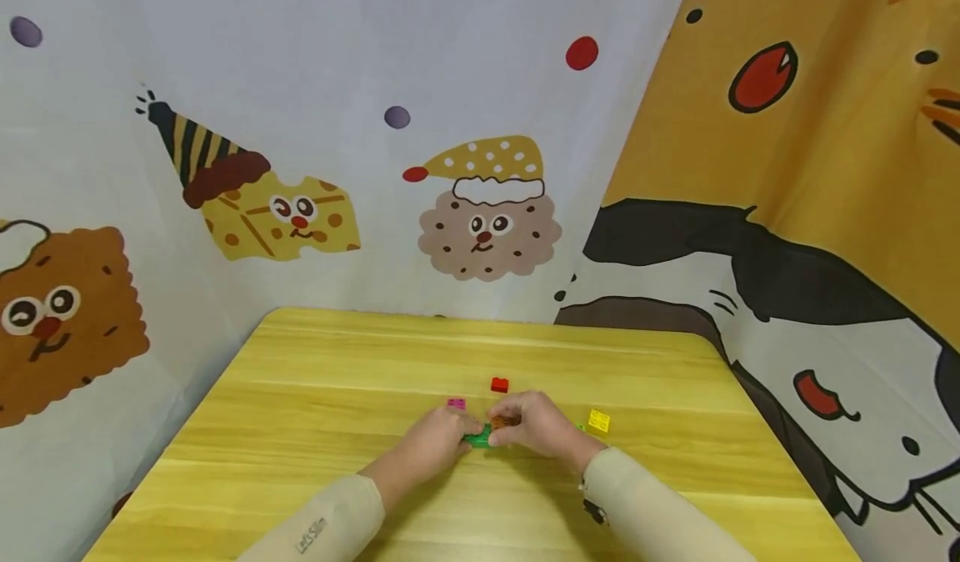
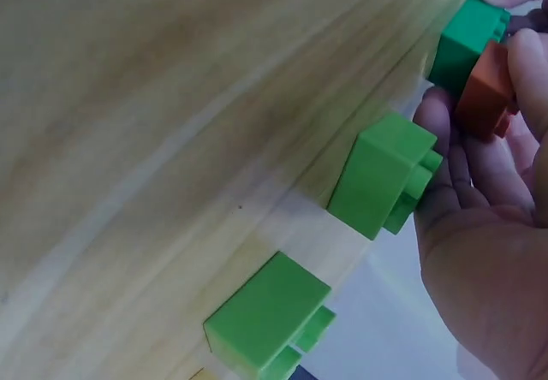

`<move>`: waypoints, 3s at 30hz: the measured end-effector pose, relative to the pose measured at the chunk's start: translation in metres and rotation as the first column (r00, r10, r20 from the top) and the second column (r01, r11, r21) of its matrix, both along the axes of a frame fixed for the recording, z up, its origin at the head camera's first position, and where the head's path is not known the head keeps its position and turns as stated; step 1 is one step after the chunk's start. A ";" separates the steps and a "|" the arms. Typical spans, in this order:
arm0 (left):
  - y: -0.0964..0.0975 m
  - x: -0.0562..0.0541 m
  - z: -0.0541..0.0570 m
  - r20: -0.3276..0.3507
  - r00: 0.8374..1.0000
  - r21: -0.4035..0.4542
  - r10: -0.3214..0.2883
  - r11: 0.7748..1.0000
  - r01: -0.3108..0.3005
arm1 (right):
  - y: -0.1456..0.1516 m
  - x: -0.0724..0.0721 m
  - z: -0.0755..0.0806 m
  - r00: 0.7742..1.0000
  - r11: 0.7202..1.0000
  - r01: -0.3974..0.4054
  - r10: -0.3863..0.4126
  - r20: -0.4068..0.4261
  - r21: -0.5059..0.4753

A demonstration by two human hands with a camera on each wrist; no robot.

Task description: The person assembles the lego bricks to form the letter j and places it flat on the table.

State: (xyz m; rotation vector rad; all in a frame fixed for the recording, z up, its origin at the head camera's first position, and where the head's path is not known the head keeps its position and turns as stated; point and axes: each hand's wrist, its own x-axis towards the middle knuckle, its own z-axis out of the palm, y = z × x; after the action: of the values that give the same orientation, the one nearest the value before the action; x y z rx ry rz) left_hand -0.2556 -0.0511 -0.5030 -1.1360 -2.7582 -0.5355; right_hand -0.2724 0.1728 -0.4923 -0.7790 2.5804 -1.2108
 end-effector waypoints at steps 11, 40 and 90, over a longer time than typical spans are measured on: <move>0.004 0.003 0.001 0.027 0.999 0.003 0.018 1.000 -0.018 | 0.008 0.002 0.008 0.994 0.994 -0.037 0.026 0.106 0.100; -0.063 0.016 0.006 0.156 0.986 -0.015 0.062 0.998 -0.061 | 0.023 -0.013 0.008 0.885 0.998 0.060 -0.051 0.463 -0.004; 0.011 -0.009 0.022 0.169 0.981 -0.112 0.094 0.991 -0.075 | 0.024 -0.013 0.009 0.888 0.999 0.045 -0.045 0.457 0.011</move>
State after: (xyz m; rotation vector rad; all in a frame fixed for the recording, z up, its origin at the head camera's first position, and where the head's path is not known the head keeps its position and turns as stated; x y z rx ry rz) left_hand -0.2650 -0.0405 -0.4812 -1.0322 -3.0015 -0.5083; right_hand -0.2856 0.1967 -0.4829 -0.3714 2.2159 -1.2311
